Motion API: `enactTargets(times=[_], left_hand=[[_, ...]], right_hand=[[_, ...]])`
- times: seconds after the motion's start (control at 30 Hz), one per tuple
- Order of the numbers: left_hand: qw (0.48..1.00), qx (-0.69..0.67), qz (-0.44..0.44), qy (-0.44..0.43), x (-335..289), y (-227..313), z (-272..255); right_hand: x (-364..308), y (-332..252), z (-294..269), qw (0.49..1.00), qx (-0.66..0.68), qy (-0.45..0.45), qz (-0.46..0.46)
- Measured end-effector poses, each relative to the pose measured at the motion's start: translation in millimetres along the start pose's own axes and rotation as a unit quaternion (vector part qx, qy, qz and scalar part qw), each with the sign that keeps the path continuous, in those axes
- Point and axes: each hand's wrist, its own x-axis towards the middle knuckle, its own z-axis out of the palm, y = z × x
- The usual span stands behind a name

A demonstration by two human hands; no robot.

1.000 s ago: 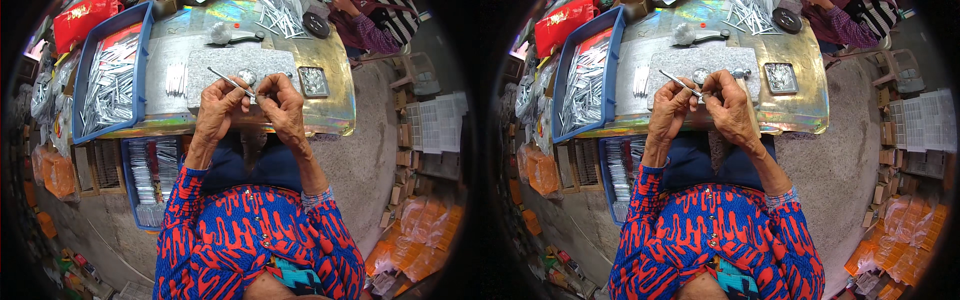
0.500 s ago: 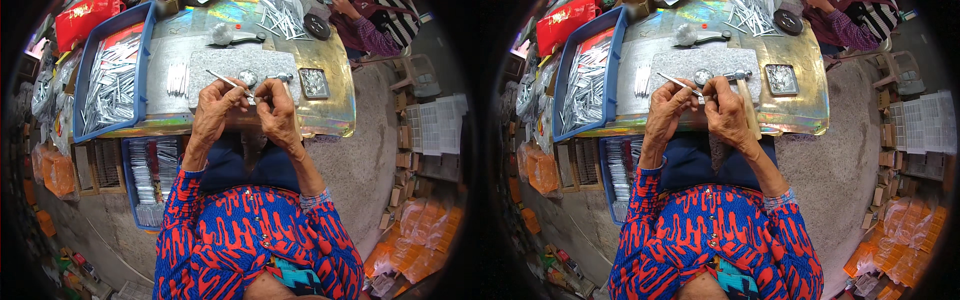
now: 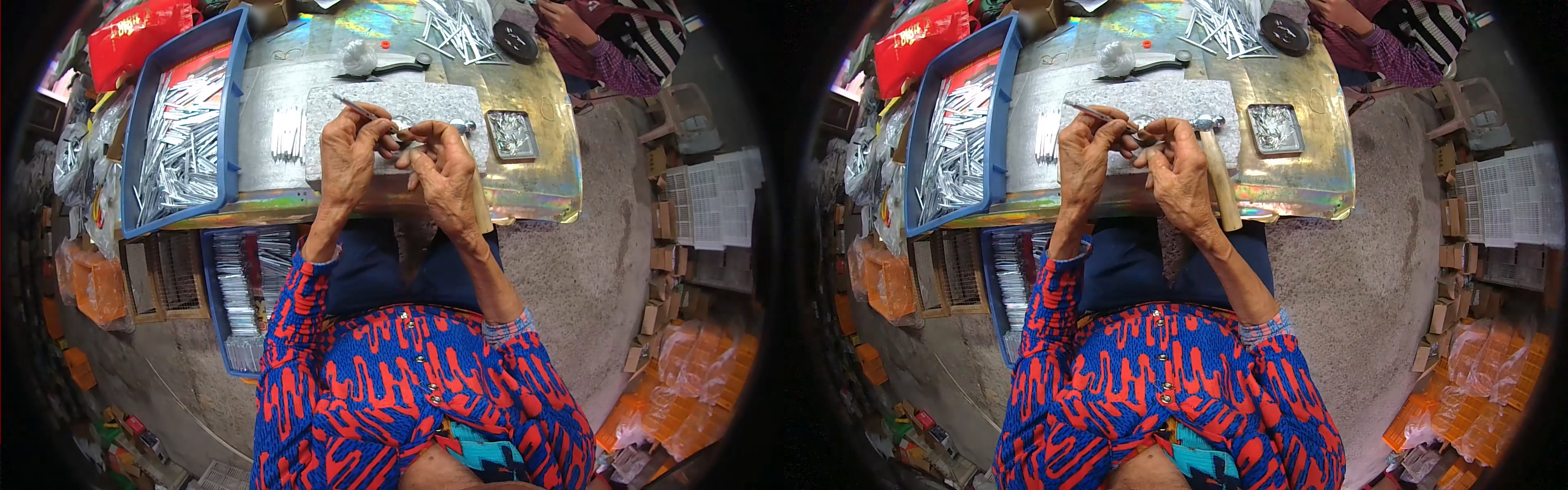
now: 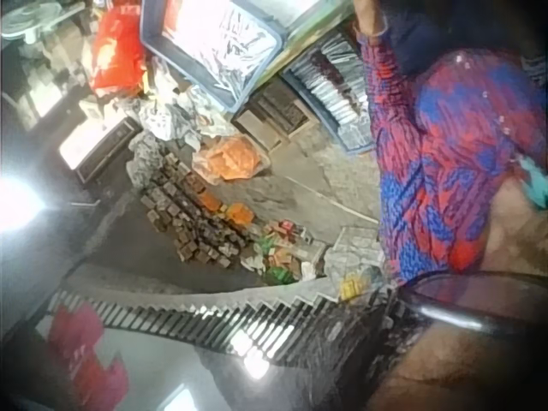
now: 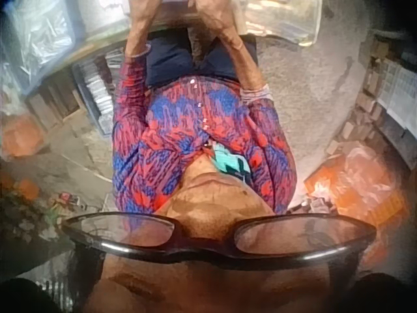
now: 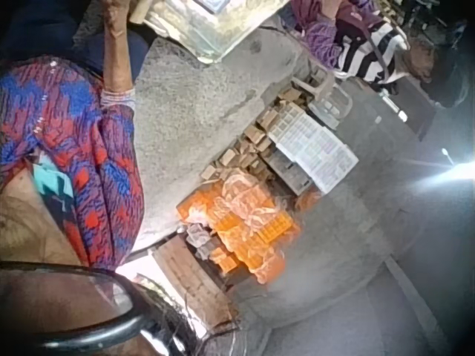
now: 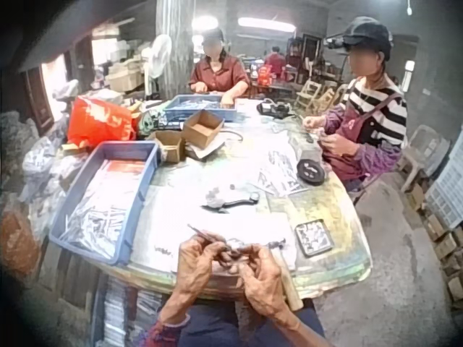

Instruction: The person assembles metal components by attaching small fasteners onto metal strips and hammering them into place on a stone block.

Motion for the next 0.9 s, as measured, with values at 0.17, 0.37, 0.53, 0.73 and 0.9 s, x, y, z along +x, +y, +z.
enactTargets(times=[0.17, 0.37, 0.53, 0.73, 0.9], left_hand=[[0.998, 0.054, 0.012, -0.014, 18.9, -8.7, -0.9], [0.996, 0.081, 0.002, -0.043, 29.9, -11.7, -4.7], [0.989, 0.12, -0.027, -0.081, 33.8, -5.1, -4.6], [0.986, 0.124, -0.038, -0.109, 37.3, -2.6, -7.4], [0.967, 0.212, 0.016, -0.139, 38.5, 3.0, -3.9]], right_hand=[[1.8, -1.7, -7.2, 1.0, -0.018, 0.019, -0.007], [-4.1, -9.1, -26.6, 0.998, 0.023, 0.05, -0.008], [-7.4, -9.4, -38.8, 0.998, 0.042, 0.052, -0.003], [-7.8, -6.8, -45.3, 0.998, 0.042, 0.049, 0.01], [-1.4, -9.4, -47.0, 0.999, 0.024, 0.047, 0.007]])
